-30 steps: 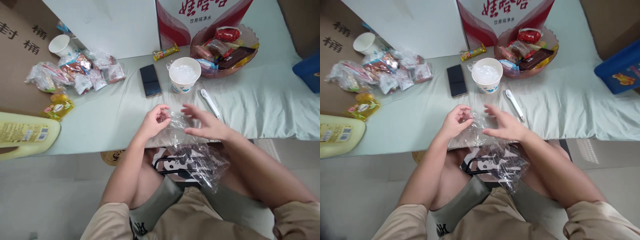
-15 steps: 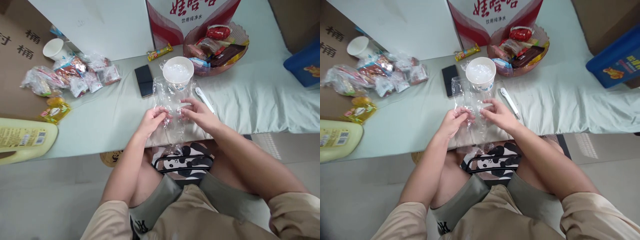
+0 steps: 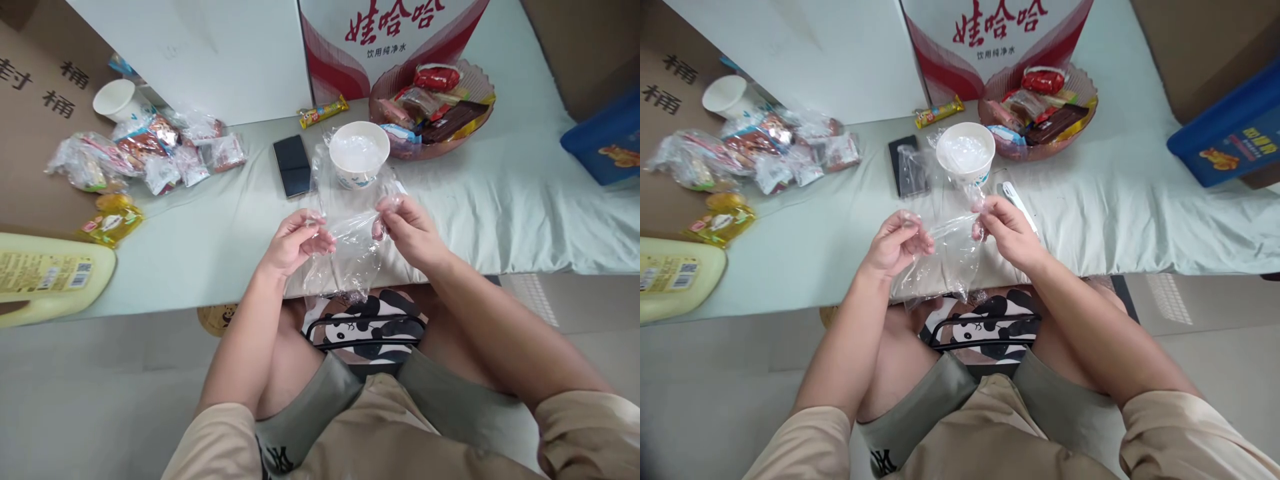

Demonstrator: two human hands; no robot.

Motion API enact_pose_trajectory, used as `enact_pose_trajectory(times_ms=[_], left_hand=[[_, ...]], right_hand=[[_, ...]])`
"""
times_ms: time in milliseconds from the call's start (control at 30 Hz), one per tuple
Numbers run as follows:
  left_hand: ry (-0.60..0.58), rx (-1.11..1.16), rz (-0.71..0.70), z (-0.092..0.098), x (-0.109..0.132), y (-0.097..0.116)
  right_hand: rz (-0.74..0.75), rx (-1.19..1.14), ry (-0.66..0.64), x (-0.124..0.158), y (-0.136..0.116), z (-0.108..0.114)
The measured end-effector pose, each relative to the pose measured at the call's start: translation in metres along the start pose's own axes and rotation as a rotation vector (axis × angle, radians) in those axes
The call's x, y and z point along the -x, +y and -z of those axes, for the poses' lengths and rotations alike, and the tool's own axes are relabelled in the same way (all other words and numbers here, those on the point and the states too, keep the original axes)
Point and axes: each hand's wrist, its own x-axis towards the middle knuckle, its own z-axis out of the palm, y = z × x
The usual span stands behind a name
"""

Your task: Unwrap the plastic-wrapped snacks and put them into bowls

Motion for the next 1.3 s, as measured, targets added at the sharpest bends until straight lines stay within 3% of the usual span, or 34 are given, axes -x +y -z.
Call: enact_pose_trajectory(times_ms=[167,267,467,567,633,733,800,933,1067,1200,1300], left_hand=[[0.015,-0.019,0.026,0.004,-0.008,-0.002],[0.054,-0.139,-0.052,0.003,-0.012,-0.008],[0.015,-0.191,-0.121,-0.001,-0.011,-0.012],[0.076,-0.167,-0.167,-0.002,-0.010,-0.011],[0.075,-0.103,-0.123,-0.003,-0.010,-0.011],[-0.019,-0.070,0.045,-0.007,-0.010,-0.012],[-0.036,-0.066,0.059,-0.010,-0.009,-0.014],[0.069,-0.104,-0.034,-0.009,-0.010,-0.019],[0.112,-0.311,-0.021,-0.005,-0.010,-0.023],[0.079,-0.100,-0.025,-0.006,-0.005,-0.013],[-0.038,-0.009,0.041,-0.006,-0.001,-0.002]], right_hand=[[-0.006,-0.018,-0.003,-0.001,0.000,0.004],[-0.012,-0.008,0.017,0.000,0.002,0.002],[-0.185,0.046,-0.040,0.001,0.010,-0.003],[-0.213,0.133,-0.038,0.001,0.010,-0.003],[-0.151,0.171,0.014,0.001,0.008,-0.004],[-0.057,0.141,0.073,0.000,0.007,-0.005],[-0.074,0.111,0.010,0.000,0.006,-0.006],[-0.172,0.165,-0.138,0.000,0.006,-0.005],[-0.069,0.353,-0.131,0.002,0.004,-0.002],[-0.086,0.118,-0.100,0.005,0.001,0.001],[-0.102,-0.097,-0.153,0.007,-0.001,0.006]])
